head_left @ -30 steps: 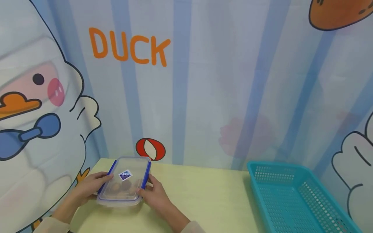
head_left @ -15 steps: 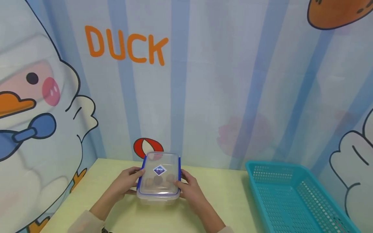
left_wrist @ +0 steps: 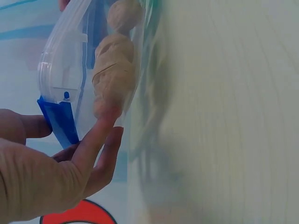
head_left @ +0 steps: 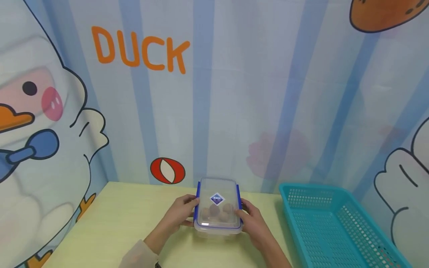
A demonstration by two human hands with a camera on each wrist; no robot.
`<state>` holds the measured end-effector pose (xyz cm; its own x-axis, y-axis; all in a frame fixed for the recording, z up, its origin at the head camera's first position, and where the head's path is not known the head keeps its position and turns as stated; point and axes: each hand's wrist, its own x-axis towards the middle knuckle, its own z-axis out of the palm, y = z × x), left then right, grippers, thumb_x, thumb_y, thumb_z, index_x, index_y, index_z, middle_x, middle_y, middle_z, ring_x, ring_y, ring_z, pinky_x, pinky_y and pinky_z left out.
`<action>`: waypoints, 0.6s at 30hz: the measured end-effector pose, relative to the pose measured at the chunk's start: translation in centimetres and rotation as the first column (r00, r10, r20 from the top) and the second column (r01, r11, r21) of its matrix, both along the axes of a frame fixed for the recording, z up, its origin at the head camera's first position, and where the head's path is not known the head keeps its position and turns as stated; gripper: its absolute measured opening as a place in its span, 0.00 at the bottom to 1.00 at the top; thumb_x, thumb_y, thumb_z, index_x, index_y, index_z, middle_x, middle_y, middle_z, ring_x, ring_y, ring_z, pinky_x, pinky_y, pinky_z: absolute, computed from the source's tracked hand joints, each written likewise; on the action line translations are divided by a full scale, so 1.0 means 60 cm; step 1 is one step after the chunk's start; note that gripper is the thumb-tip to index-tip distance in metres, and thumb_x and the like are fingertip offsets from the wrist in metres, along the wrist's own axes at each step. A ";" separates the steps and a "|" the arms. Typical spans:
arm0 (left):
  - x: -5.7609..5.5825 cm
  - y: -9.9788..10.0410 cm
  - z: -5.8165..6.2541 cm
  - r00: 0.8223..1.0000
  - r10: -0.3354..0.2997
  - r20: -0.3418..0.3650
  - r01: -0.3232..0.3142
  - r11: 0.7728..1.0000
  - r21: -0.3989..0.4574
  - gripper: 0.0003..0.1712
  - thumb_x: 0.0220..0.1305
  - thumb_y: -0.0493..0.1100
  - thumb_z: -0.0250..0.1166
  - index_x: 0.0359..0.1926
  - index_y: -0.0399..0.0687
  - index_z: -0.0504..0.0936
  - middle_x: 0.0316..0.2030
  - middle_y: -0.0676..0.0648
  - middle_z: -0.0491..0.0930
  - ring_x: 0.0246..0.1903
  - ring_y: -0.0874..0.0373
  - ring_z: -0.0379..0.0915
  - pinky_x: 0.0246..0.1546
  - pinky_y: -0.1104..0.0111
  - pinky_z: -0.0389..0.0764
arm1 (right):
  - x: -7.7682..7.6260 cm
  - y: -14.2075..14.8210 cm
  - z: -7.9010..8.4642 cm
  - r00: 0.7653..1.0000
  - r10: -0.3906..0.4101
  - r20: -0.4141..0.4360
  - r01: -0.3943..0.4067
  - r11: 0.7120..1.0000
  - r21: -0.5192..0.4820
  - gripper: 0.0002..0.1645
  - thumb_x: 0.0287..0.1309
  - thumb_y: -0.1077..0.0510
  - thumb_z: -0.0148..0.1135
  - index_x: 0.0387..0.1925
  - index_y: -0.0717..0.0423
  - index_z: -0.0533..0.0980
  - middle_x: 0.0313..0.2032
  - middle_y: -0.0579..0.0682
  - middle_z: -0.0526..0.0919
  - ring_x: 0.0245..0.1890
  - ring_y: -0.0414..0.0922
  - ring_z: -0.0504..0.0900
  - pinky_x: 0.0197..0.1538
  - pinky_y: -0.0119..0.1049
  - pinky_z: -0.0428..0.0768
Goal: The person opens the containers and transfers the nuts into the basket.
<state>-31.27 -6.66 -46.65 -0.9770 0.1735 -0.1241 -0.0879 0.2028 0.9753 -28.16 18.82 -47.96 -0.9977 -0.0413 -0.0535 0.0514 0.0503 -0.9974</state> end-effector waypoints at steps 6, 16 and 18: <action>0.008 0.028 -0.009 0.999 -0.048 0.021 0.047 0.999 0.018 0.30 0.82 0.49 0.57 0.70 0.28 0.70 0.55 0.34 0.81 0.43 0.46 0.86 0.35 0.54 0.91 | 0.014 0.020 -0.009 0.998 -0.053 0.025 0.052 0.997 0.050 0.36 0.77 0.60 0.53 0.79 0.70 0.57 0.75 0.73 0.62 0.68 0.70 0.72 0.57 0.63 0.84; 0.025 0.039 -0.022 0.996 -0.042 0.076 0.043 0.999 -0.011 0.30 0.81 0.50 0.59 0.69 0.30 0.71 0.56 0.34 0.81 0.45 0.44 0.86 0.35 0.54 0.91 | 0.036 0.025 0.004 0.995 -0.065 0.071 0.050 0.978 0.201 0.34 0.76 0.61 0.53 0.76 0.72 0.59 0.73 0.74 0.64 0.68 0.71 0.71 0.54 0.61 0.85; 0.026 0.041 -0.024 0.997 -0.041 0.065 0.041 0.999 -0.004 0.30 0.81 0.51 0.59 0.69 0.30 0.71 0.56 0.34 0.81 0.46 0.43 0.86 0.35 0.54 0.91 | 0.036 0.028 0.007 0.995 -0.072 0.071 0.055 0.976 0.213 0.34 0.74 0.62 0.55 0.75 0.73 0.61 0.71 0.74 0.66 0.66 0.69 0.74 0.52 0.58 0.86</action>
<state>-29.72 -4.20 -48.06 -0.9590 0.2121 -0.1882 -0.1426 0.2130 0.9666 -26.00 20.49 -47.51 -0.9904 0.0423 -0.1319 0.1384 0.2527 -0.9576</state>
